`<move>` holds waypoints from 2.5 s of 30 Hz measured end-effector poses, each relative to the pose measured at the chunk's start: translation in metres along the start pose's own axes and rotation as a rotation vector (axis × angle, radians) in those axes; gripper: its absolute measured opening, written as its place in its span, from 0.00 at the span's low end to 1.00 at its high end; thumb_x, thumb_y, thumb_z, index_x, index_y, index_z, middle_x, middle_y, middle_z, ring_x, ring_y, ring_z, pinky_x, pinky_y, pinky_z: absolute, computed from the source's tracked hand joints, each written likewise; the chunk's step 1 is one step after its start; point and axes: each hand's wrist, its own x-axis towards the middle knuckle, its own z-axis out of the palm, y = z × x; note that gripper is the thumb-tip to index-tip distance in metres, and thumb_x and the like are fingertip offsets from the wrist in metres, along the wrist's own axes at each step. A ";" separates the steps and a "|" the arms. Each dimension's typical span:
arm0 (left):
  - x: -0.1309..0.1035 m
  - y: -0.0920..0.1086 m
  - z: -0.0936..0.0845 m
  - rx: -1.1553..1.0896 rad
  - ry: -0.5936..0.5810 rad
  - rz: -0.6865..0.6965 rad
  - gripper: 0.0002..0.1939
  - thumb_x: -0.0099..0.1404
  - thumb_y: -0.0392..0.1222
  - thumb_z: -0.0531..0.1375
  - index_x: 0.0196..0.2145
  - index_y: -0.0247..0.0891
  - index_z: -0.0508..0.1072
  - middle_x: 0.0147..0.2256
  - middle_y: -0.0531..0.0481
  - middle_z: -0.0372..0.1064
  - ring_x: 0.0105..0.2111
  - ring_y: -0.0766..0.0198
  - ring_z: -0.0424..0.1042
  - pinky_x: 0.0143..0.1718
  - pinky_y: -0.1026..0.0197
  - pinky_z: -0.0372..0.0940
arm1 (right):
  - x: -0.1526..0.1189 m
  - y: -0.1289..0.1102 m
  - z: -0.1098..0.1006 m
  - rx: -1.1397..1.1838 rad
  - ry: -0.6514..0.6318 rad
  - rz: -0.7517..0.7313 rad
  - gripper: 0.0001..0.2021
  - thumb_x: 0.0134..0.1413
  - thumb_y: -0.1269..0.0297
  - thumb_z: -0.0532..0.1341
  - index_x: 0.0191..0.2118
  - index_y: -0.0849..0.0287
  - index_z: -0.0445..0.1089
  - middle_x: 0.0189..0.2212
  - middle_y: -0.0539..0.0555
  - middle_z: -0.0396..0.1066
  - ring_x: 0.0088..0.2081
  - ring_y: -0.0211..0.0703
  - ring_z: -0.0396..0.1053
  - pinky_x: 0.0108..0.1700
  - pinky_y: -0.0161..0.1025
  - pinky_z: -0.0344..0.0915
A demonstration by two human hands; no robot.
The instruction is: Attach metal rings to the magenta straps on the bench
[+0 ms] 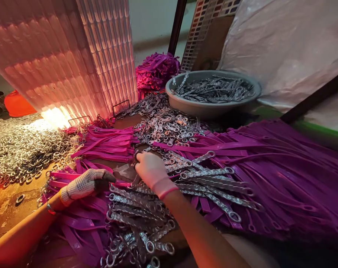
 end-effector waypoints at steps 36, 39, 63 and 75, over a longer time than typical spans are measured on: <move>-0.004 0.023 0.018 0.086 0.181 0.116 0.40 0.57 0.35 0.59 0.66 0.36 0.51 0.29 0.51 0.74 0.20 0.69 0.66 0.21 0.69 0.60 | -0.024 -0.042 0.023 0.849 0.205 -0.390 0.25 0.43 0.82 0.52 0.48 0.60 0.71 0.46 0.57 0.72 0.48 0.44 0.67 0.52 0.38 0.62; -0.002 0.033 0.020 0.154 0.183 0.203 0.42 0.53 0.30 0.60 0.65 0.38 0.55 0.35 0.49 0.75 0.31 0.65 0.72 0.31 0.67 0.65 | -0.028 -0.050 0.021 0.997 0.182 -0.378 0.26 0.40 0.81 0.51 0.46 0.60 0.72 0.42 0.54 0.74 0.45 0.43 0.68 0.50 0.38 0.64; 0.012 0.019 0.028 0.039 0.195 0.073 0.07 0.62 0.43 0.55 0.28 0.38 0.63 0.17 0.58 0.59 0.14 0.73 0.56 0.15 0.70 0.49 | -0.026 -0.046 0.017 0.242 0.095 -0.203 0.16 0.43 0.77 0.53 0.38 0.63 0.71 0.40 0.62 0.72 0.41 0.48 0.69 0.43 0.39 0.60; 0.062 0.040 -0.006 0.385 0.133 0.122 0.16 0.68 0.47 0.50 0.34 0.33 0.71 0.22 0.53 0.65 0.16 0.72 0.61 0.16 0.70 0.56 | -0.029 -0.043 0.015 0.475 0.055 0.035 0.09 0.47 0.78 0.53 0.31 0.60 0.69 0.29 0.57 0.75 0.29 0.40 0.66 0.29 0.38 0.44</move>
